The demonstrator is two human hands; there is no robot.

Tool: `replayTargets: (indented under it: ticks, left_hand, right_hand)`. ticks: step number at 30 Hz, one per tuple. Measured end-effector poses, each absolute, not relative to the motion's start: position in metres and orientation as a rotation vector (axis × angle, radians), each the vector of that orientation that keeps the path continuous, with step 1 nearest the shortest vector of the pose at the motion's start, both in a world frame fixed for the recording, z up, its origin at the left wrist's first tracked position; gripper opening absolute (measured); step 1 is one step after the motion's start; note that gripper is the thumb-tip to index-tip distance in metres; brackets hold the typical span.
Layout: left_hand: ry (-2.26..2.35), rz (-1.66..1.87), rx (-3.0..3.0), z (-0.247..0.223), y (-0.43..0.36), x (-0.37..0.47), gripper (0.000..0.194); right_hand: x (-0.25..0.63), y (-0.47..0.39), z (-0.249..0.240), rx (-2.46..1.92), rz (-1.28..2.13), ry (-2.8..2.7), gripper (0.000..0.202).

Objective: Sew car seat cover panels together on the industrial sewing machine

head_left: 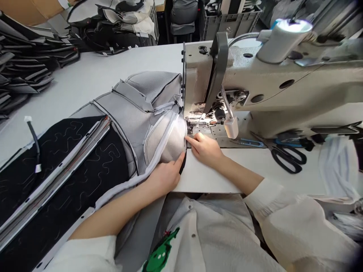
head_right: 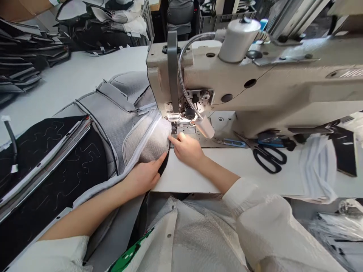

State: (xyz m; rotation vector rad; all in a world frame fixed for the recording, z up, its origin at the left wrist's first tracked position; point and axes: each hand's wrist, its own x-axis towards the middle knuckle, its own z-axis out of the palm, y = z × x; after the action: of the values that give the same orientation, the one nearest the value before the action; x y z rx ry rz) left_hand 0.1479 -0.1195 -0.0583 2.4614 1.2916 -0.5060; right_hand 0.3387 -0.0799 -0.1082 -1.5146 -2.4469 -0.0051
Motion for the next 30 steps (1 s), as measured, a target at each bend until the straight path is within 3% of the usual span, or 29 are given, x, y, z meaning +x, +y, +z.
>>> replayTargets:
  ticks: [8, 30]
  left_hand:
    - [1.22, -0.492, 2.426, -0.06, -0.115, 0.149, 0.068]
    - [1.36, -0.513, 2.436, -0.058, -0.111, 0.185, 0.067]
  right_hand:
    - [0.345, -0.084, -0.106, -1.381, -0.044, -2.516, 0.038]
    - [0.358, -0.086, -0.108, -1.509, -0.083, -2.414, 0.036]
